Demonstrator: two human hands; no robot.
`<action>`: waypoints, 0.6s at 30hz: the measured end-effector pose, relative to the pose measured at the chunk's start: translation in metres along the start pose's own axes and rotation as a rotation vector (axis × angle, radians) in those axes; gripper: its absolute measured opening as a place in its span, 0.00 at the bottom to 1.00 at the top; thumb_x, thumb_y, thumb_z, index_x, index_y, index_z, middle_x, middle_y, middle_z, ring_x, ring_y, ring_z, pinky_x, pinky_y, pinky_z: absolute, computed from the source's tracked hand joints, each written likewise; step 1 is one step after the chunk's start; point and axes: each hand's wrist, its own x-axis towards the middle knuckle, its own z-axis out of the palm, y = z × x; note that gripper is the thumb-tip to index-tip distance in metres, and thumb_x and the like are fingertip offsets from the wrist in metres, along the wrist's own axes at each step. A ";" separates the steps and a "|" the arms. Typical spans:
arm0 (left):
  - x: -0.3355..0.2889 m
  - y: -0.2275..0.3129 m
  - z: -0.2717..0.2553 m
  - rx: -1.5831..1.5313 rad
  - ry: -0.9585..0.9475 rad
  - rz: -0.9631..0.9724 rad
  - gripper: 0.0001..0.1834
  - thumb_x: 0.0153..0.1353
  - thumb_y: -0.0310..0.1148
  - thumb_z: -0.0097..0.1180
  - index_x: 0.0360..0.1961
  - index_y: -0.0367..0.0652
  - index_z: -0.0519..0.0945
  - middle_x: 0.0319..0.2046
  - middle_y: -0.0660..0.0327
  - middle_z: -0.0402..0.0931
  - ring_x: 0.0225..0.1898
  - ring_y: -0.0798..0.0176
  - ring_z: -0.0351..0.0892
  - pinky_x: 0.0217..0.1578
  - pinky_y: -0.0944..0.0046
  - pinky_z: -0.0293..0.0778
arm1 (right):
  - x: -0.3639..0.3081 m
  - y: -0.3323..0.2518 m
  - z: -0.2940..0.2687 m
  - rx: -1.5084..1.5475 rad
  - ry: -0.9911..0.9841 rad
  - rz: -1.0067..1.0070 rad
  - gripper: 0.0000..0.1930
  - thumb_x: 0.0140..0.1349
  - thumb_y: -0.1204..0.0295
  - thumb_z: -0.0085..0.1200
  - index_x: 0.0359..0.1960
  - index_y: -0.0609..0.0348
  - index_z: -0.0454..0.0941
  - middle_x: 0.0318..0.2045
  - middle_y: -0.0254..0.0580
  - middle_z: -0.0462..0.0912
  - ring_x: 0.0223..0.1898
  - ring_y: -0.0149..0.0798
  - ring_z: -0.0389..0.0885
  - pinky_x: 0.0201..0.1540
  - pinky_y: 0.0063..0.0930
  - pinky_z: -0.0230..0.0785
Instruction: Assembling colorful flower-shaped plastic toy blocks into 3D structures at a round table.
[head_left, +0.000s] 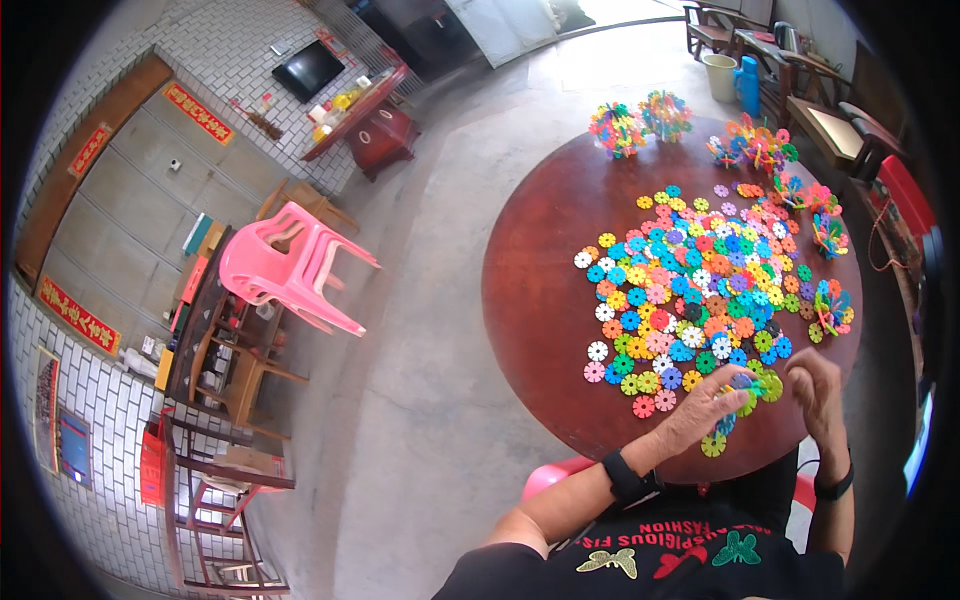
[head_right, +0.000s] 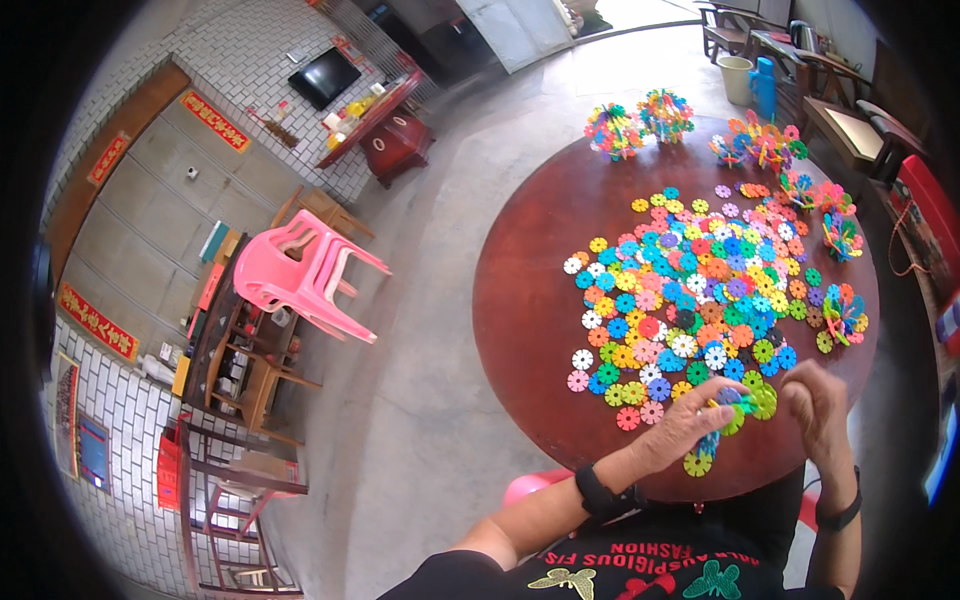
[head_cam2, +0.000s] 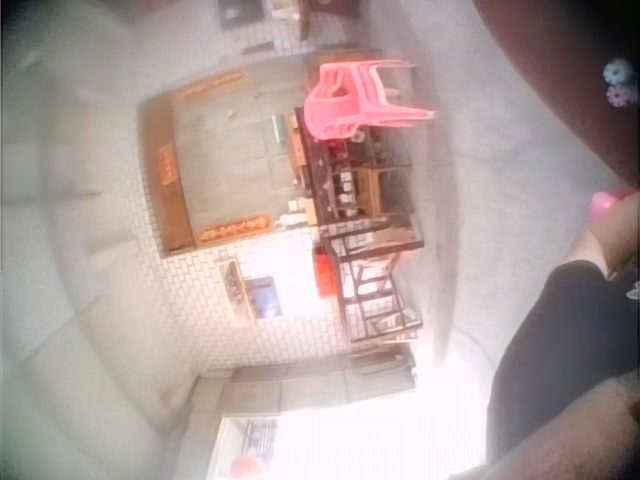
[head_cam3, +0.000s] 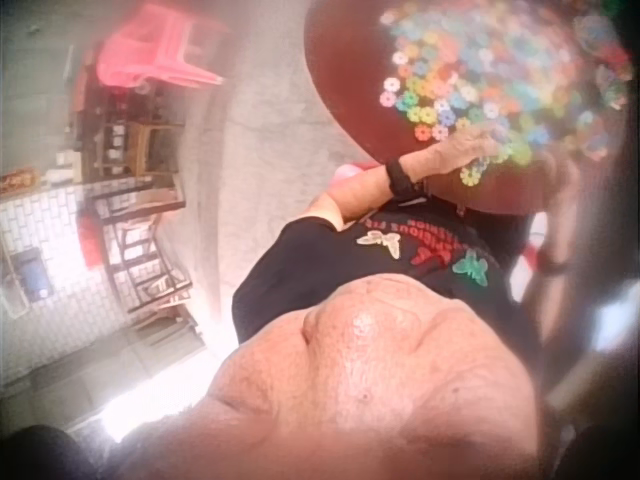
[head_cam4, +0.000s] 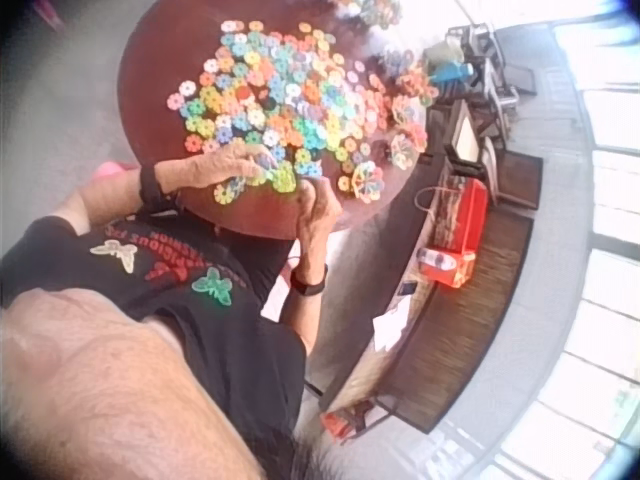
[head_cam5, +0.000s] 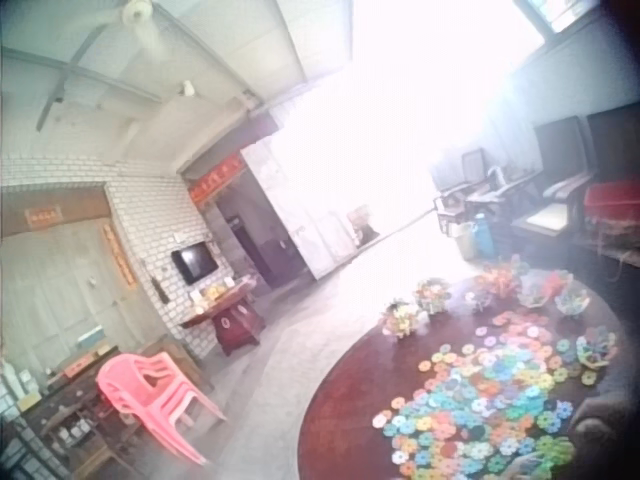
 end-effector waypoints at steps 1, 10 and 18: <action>0.001 0.000 -0.004 -0.040 0.020 -0.010 0.18 0.67 0.42 0.49 0.54 0.47 0.71 0.38 0.66 0.72 0.38 0.76 0.70 0.36 0.74 0.71 | 0.004 0.006 -0.006 -0.070 0.029 0.058 0.11 0.66 0.68 0.49 0.32 0.65 0.75 0.23 0.41 0.73 0.24 0.33 0.72 0.28 0.25 0.63; 0.006 0.008 -0.026 -0.758 0.143 -0.031 0.27 0.67 0.50 0.43 0.59 0.43 0.64 0.46 0.56 0.75 0.45 0.57 0.79 0.36 0.60 0.78 | 0.001 0.112 -0.009 -0.790 0.025 -0.004 0.24 0.53 0.80 0.51 0.55 0.62 0.70 0.57 0.51 0.69 0.59 0.53 0.66 0.58 0.41 0.61; 0.003 0.011 -0.025 -0.793 0.130 -0.013 0.28 0.65 0.50 0.48 0.60 0.45 0.62 0.49 0.54 0.73 0.48 0.52 0.77 0.39 0.58 0.78 | 0.001 0.106 -0.002 -0.883 -0.016 -0.024 0.22 0.52 0.78 0.52 0.52 0.66 0.70 0.56 0.54 0.69 0.58 0.55 0.66 0.60 0.40 0.61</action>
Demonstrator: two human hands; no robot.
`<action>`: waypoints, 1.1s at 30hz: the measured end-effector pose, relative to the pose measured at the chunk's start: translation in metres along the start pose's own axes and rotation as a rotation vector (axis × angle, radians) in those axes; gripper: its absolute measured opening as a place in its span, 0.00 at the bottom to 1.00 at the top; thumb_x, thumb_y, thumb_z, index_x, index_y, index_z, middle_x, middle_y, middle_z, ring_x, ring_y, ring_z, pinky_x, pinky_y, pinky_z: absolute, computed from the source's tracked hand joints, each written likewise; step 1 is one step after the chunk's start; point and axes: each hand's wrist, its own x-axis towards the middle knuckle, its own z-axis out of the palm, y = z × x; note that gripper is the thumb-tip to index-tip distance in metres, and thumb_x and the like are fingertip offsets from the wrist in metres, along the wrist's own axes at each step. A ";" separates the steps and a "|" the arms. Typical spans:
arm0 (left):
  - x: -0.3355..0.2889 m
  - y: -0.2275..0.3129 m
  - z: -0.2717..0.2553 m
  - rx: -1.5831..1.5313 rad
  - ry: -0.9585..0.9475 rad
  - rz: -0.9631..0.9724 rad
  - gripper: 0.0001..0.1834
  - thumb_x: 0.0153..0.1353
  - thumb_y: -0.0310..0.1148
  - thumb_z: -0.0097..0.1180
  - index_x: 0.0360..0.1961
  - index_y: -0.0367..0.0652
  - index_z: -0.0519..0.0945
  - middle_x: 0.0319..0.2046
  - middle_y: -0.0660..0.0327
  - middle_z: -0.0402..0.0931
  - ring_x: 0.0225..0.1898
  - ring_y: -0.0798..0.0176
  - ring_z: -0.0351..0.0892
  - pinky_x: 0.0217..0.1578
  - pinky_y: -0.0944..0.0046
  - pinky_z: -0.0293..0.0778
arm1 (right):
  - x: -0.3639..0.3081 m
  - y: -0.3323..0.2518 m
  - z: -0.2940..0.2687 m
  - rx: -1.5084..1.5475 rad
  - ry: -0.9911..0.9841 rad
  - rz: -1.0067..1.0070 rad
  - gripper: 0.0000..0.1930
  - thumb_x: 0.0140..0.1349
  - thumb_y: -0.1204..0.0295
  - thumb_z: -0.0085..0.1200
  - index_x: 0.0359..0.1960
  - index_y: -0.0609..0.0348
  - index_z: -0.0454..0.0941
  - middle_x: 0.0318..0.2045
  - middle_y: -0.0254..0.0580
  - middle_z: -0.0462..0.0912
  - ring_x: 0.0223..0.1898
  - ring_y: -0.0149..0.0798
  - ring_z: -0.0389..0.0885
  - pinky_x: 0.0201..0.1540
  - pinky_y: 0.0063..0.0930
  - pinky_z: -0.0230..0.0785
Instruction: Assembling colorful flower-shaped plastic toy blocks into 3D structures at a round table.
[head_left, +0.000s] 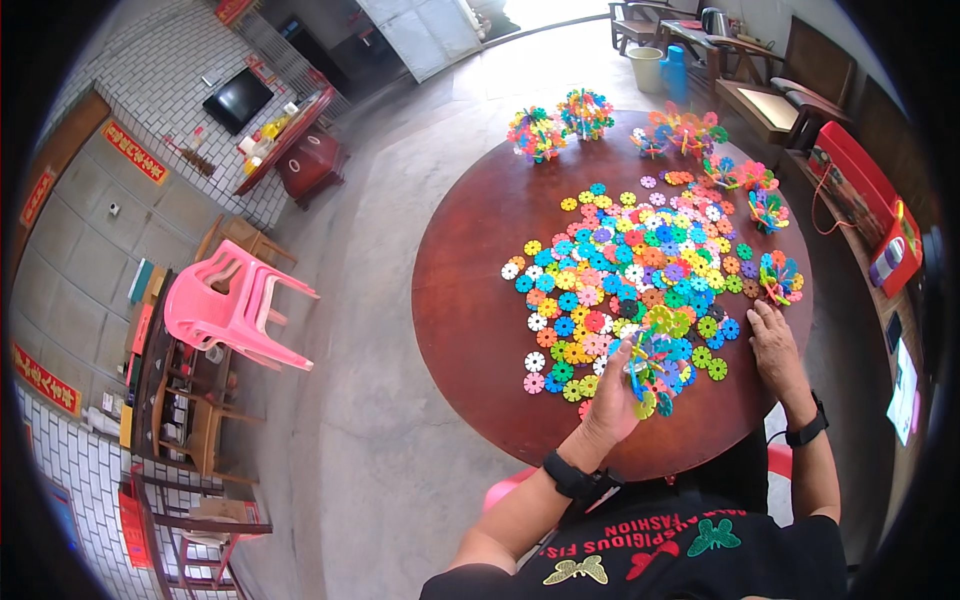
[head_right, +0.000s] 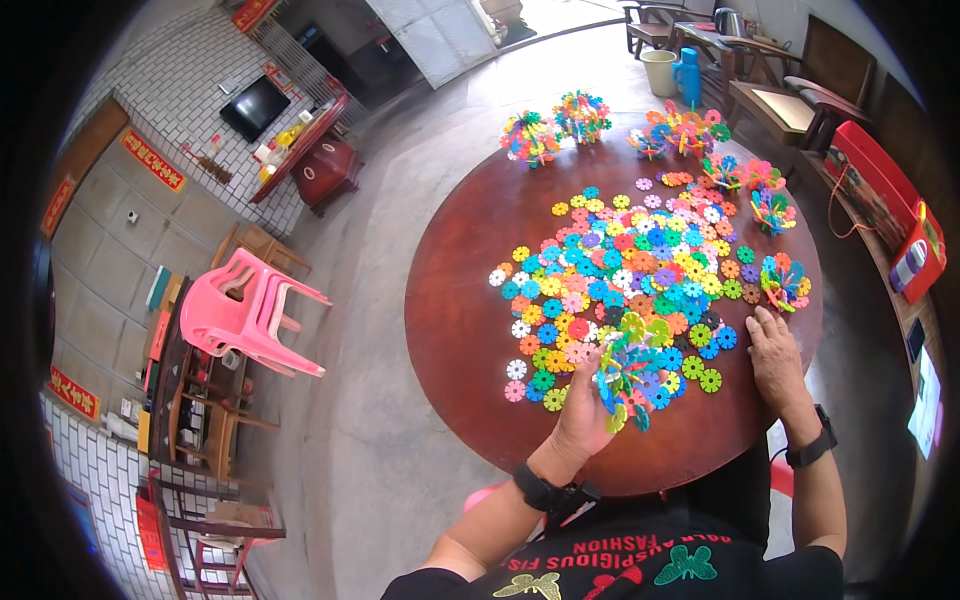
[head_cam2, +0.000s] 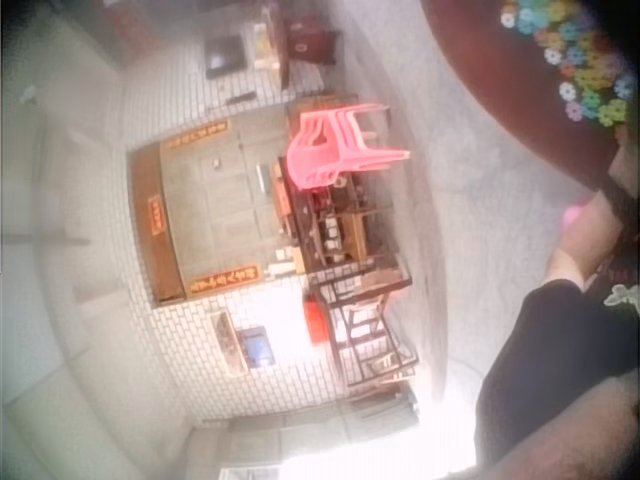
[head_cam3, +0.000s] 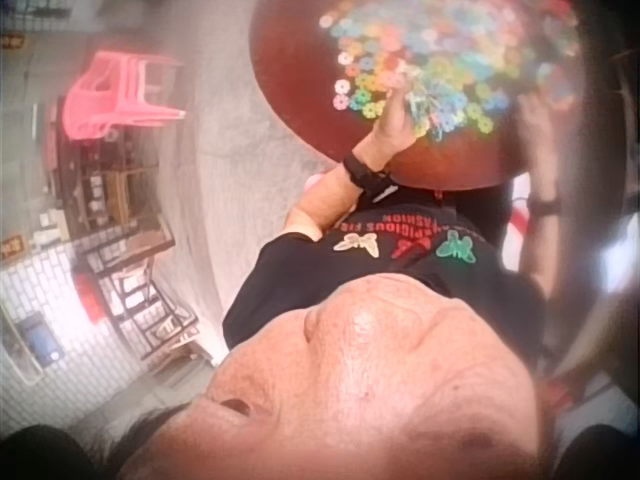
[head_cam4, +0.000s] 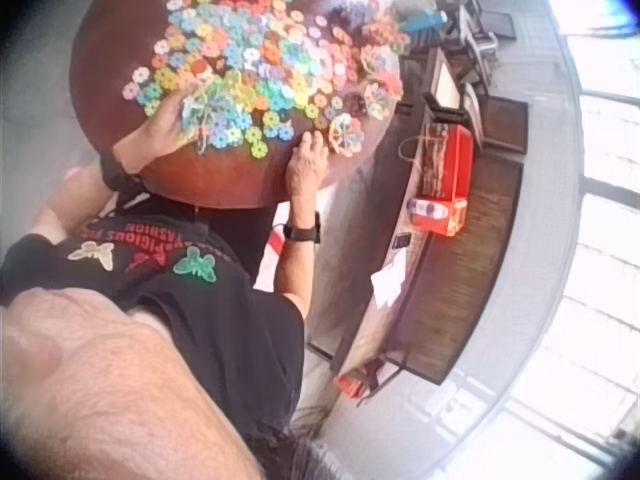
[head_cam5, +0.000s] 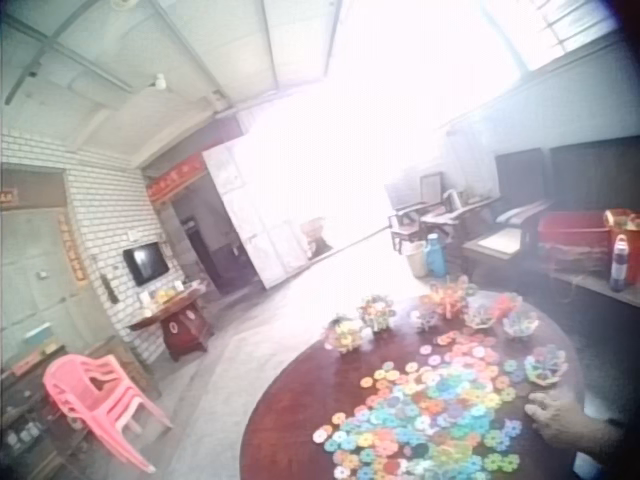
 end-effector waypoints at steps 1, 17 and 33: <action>0.000 0.000 0.000 -0.001 -0.002 -0.003 0.28 0.65 0.50 0.48 0.60 0.45 0.62 0.49 0.54 0.73 0.48 0.52 0.77 0.39 0.58 0.78 | 0.000 -0.004 -0.001 0.002 0.000 -0.020 0.22 0.51 0.79 0.52 0.52 0.67 0.70 0.56 0.54 0.69 0.58 0.55 0.67 0.61 0.40 0.61; 0.000 -0.004 -0.019 0.087 0.066 0.042 0.37 0.60 0.57 0.52 0.62 0.42 0.63 0.55 0.53 0.72 0.55 0.50 0.72 0.47 0.54 0.73 | -0.002 -0.031 -0.012 0.220 -0.024 -0.072 0.09 0.50 0.78 0.56 0.35 0.58 0.76 0.34 0.45 0.72 0.41 0.48 0.75 0.44 0.38 0.70; 0.001 0.006 -0.007 -0.025 -0.141 -0.122 0.41 0.59 0.64 0.46 0.63 0.43 0.63 0.57 0.52 0.69 0.56 0.41 0.71 0.45 0.48 0.74 | 0.012 -0.043 -0.050 1.152 -0.238 0.266 0.06 0.61 0.79 0.49 0.38 0.59 0.76 0.26 0.27 0.75 0.24 0.20 0.71 0.25 0.16 0.65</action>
